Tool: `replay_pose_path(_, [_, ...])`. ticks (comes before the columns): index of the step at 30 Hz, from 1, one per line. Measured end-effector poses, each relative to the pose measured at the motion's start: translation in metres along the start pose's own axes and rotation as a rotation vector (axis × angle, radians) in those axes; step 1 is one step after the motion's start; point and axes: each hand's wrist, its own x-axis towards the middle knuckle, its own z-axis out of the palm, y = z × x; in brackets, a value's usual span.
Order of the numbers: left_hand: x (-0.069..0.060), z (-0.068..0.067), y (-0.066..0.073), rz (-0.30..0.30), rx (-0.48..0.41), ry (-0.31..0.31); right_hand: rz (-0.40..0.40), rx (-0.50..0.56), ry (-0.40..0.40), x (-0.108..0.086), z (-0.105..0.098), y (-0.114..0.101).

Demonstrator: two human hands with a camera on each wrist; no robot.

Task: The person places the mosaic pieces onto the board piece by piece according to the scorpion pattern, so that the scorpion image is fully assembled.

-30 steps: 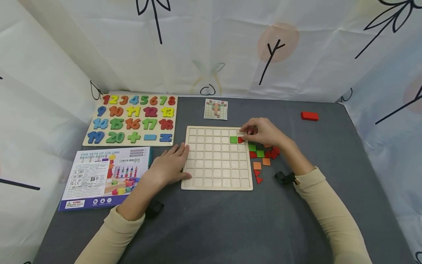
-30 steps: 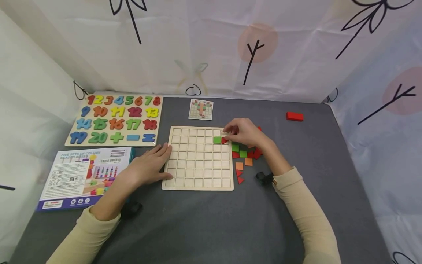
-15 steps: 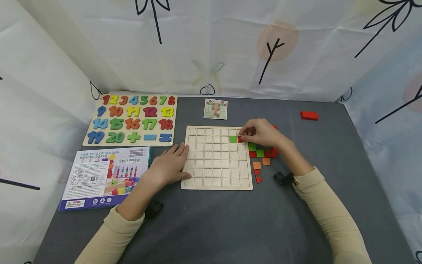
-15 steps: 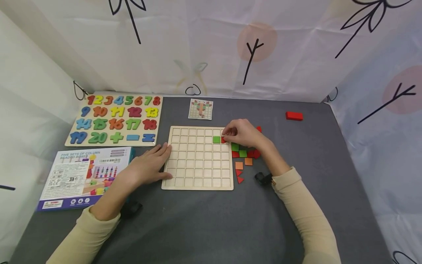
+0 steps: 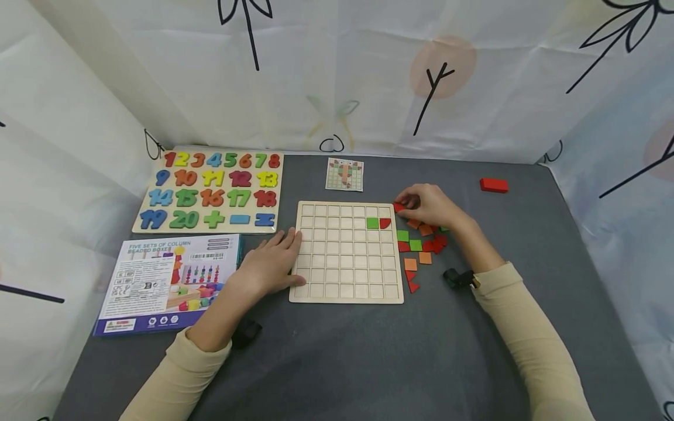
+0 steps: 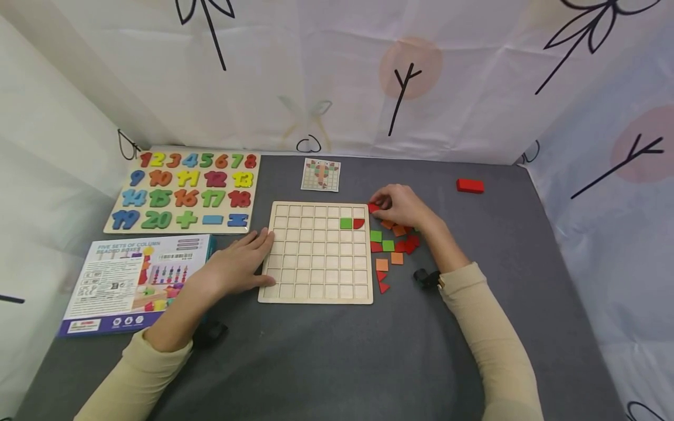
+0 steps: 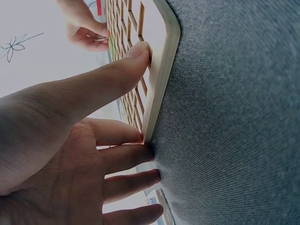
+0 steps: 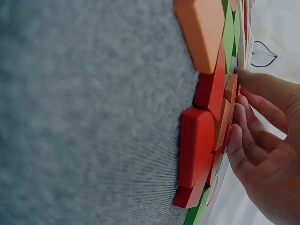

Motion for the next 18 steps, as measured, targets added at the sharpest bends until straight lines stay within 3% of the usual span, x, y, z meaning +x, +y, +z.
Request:
replay_pose_path(10, [-0.0004, -0.0006, 0.0001, -0.001, 0.001, -0.004, 0.011, -0.046, -0.023, 0.0054, 0.0001, -0.0007])
replay_pose_path(18, [0.0005, 0.0000, 0.0004, -0.001, 0.013, -0.004, -0.016, -0.080, 0.017, 0.0058, 0.0023, 0.0030])
